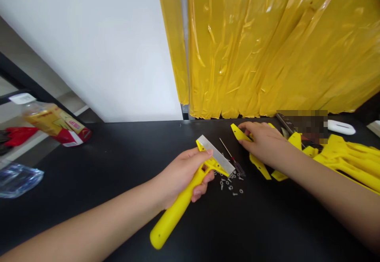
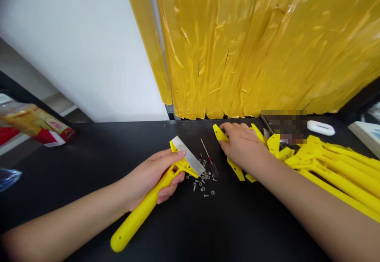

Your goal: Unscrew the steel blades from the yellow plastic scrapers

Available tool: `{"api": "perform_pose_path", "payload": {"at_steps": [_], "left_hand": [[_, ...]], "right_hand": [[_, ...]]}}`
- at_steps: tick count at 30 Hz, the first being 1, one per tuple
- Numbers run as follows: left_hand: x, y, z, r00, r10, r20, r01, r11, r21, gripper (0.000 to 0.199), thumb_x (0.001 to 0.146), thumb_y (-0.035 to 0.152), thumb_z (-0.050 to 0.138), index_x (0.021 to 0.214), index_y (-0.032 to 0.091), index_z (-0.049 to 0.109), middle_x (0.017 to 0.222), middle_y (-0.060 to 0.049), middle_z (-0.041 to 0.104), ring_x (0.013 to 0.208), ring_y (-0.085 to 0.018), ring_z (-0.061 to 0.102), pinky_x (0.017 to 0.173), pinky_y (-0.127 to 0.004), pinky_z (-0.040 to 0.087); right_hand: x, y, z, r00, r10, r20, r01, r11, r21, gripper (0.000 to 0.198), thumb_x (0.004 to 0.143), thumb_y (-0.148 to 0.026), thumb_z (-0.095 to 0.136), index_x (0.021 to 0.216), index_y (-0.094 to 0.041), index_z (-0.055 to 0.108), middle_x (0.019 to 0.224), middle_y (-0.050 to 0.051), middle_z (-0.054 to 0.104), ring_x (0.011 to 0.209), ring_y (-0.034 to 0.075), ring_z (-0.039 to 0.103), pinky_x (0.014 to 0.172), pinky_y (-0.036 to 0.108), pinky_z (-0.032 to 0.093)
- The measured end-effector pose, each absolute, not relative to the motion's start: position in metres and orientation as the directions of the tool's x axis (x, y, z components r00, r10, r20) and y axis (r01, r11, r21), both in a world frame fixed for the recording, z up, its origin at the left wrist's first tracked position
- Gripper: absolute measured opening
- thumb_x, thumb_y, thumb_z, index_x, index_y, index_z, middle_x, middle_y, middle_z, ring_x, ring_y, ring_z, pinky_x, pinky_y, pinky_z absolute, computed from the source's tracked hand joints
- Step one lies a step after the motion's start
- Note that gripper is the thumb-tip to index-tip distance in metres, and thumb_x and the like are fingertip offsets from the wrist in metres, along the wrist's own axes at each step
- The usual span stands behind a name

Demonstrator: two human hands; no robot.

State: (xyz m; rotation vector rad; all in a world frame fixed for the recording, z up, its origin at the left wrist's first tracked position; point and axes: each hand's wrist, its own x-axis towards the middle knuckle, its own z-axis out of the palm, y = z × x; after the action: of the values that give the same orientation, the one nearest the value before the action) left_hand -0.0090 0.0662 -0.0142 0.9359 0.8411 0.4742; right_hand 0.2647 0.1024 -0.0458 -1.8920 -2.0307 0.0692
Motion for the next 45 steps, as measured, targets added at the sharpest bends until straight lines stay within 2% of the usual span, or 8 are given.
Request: {"api": "perform_pose_path", "payload": {"at_steps": [5,11,15,20,27,31,41,45], "left_hand": [[-0.009,0.066,-0.013,0.609,0.675,-0.417,0.005,0.522,0.853,0.032,0.107,0.053,0.06,0.099,0.022,0.058,0.065,0.005,0.059,0.036,-0.006,0.043,0.033,-0.015,0.039],[-0.009,0.065,-0.014,0.61,0.676,-0.414,-0.009,0.528,0.849,0.029,0.107,0.05,0.059,0.099,0.023,0.056,0.065,0.005,0.06,0.036,-0.007,0.043,0.033,-0.016,0.039],[-0.009,0.064,-0.016,0.617,0.684,-0.39,-0.016,0.506,0.862,0.027,0.107,0.049,0.057,0.102,0.022,0.058,0.064,0.005,0.06,0.035,-0.008,0.045,0.032,-0.016,0.04],[-0.008,0.063,-0.018,0.623,0.685,-0.377,0.015,0.472,0.882,0.02,0.105,0.041,0.053,0.102,0.022,0.058,0.061,0.005,0.058,0.035,-0.008,0.045,0.031,-0.015,0.04],[-0.011,0.063,-0.022,0.693,0.656,-0.299,-0.084,0.486,0.87,0.032,0.104,0.053,0.053,0.101,0.021,0.058,0.066,0.003,0.059,0.037,-0.008,0.047,0.033,-0.016,0.042],[-0.008,0.061,-0.018,0.68,0.649,-0.341,-0.05,0.504,0.862,0.032,0.105,0.054,0.059,0.104,0.023,0.055,0.065,0.005,0.058,0.036,-0.008,0.045,0.032,-0.015,0.04],[-0.007,0.057,-0.023,0.678,0.664,-0.314,-0.099,0.506,0.857,0.021,0.105,0.044,0.059,0.105,0.023,0.055,0.067,0.005,0.061,0.037,-0.007,0.045,0.032,-0.014,0.04],[-0.007,0.055,-0.021,0.673,0.673,-0.307,-0.113,0.503,0.857,0.02,0.106,0.042,0.056,0.101,0.023,0.055,0.066,0.005,0.06,0.037,-0.007,0.045,0.033,-0.014,0.04]], "right_hand": [[0.26,0.096,-0.03,-0.01,0.973,0.231,0.875,0.12,-0.469,0.019,0.098,-0.033,0.056,0.095,-0.027,0.074,0.102,0.011,0.077,0.101,0.035,0.07,0.093,0.053,0.052],[0.236,0.062,-0.011,-0.074,0.979,0.191,0.602,0.197,-0.774,0.034,0.103,-0.062,0.06,0.113,-0.034,0.077,0.114,0.001,0.081,0.104,0.025,0.074,0.09,0.037,0.058],[0.216,0.048,-0.013,-0.198,0.979,0.039,0.236,0.086,-0.968,0.032,0.096,-0.058,0.075,0.111,-0.031,0.082,0.112,0.002,0.082,0.104,0.023,0.075,0.091,0.033,0.059],[0.204,0.046,-0.02,-0.258,0.966,0.017,0.152,0.058,-0.987,0.025,0.098,-0.049,0.072,0.114,-0.03,0.08,0.109,0.001,0.081,0.102,0.021,0.074,0.092,0.034,0.059],[0.202,0.044,-0.027,-0.239,0.971,-0.017,0.193,0.03,-0.981,0.026,0.1,-0.05,0.07,0.113,-0.028,0.072,0.095,0.001,0.072,0.089,0.019,0.067,0.079,0.032,0.053],[0.201,0.04,-0.031,-0.241,0.97,-0.015,0.18,0.03,-0.983,0.023,0.101,-0.05,0.069,0.11,-0.028,0.07,0.087,-0.002,0.064,0.08,0.016,0.058,0.071,0.029,0.048],[0.198,0.037,-0.028,-0.17,0.984,0.061,0.263,0.105,-0.959,0.019,0.1,-0.045,0.07,0.097,-0.027,0.067,0.087,-0.003,0.062,0.082,0.015,0.058,0.073,0.027,0.048],[0.203,0.034,-0.018,-0.23,0.971,0.064,0.335,0.141,-0.932,0.026,0.105,-0.048,0.062,0.09,-0.027,0.069,0.083,-0.002,0.061,0.079,0.016,0.057,0.072,0.029,0.045]]}}
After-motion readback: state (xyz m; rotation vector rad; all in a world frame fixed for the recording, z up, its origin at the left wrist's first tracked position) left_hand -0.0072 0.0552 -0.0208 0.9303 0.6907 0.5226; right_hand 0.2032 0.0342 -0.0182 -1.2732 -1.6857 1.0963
